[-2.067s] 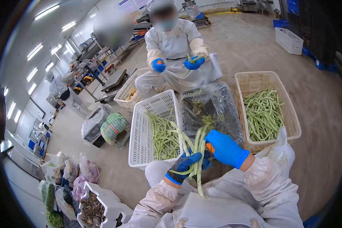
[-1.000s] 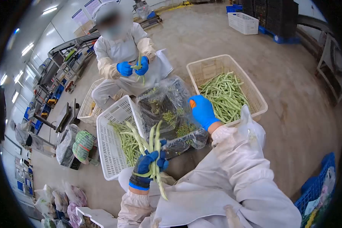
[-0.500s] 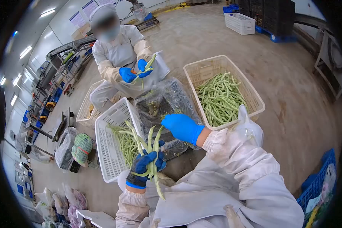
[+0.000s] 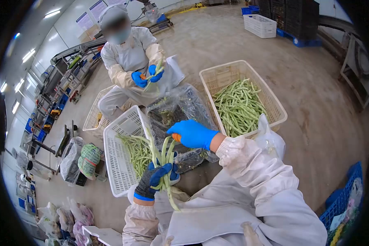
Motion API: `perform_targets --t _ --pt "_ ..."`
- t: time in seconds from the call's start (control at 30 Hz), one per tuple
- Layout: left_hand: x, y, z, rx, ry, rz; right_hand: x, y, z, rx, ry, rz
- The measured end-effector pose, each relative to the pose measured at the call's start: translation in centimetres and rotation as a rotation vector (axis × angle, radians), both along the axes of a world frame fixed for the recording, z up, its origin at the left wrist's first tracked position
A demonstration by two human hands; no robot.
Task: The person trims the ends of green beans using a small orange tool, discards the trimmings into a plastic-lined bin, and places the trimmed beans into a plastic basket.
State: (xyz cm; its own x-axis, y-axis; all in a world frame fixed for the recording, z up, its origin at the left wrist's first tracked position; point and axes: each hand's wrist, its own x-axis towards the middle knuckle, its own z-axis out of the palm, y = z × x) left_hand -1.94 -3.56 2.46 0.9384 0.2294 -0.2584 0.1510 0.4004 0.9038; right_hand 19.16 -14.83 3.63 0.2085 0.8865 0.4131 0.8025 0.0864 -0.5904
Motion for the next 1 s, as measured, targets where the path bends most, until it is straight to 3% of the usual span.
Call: perform_targets --t 0.1,0.23,0.33,0.4,0.43,0.5,0.53,0.6,0.63,0.67,0.73,0.77,0.83,1.0 --pt "-0.2 0.0 0.0 -0.009 0.058 0.020 0.0 0.1 0.6 -0.141 -0.019 -0.005" --pt "-0.3 0.1 -0.3 0.002 0.073 0.003 -0.9 0.3 0.5 -0.086 -0.074 -0.075" --pt "0.1 -0.1 -0.5 0.023 0.056 0.016 -1.5 0.5 -0.3 -0.112 -0.273 -0.148" --pt "0.8 0.5 -1.3 0.026 0.041 0.011 -1.6 1.0 -2.2 0.001 0.104 -0.362" --pt "0.9 -0.1 -0.1 0.048 0.058 0.022 -0.1 1.1 -3.6 -0.001 0.101 -0.360" --pt "0.4 -0.4 0.8 0.098 0.084 0.036 4.3 0.9 -6.0 0.190 0.491 -0.564" --pt "0.1 -0.3 0.9 0.147 0.116 0.047 4.9 0.7 -5.6 0.191 0.495 -0.561" --pt "0.0 0.7 0.3 0.221 0.118 0.021 5.0 -0.4 -4.0 0.139 0.221 -0.486" --pt "0.1 1.2 0.0 0.296 0.116 -0.011 3.9 -0.4 -3.0 0.320 0.035 -0.382" --pt "0.3 1.6 -0.1 0.293 0.111 -0.014 2.4 -0.8 -1.0 0.318 0.030 -0.384" --pt "0.4 2.1 -0.6 0.355 0.113 -0.035 -0.3 -1.7 2.9 0.221 0.143 -0.072" --pt "0.5 2.2 -0.7 0.378 0.119 -0.015 -0.5 -1.6 3.1 0.217 0.145 -0.074" --pt "0.6 2.2 -0.3 0.410 0.145 -0.039 -0.8 -1.3 3.4 0.119 -0.182 -0.027" --pt "0.6 2.4 0.0 0.489 0.198 -0.069 -0.1 -0.7 2.0 0.094 -0.299 -0.068"
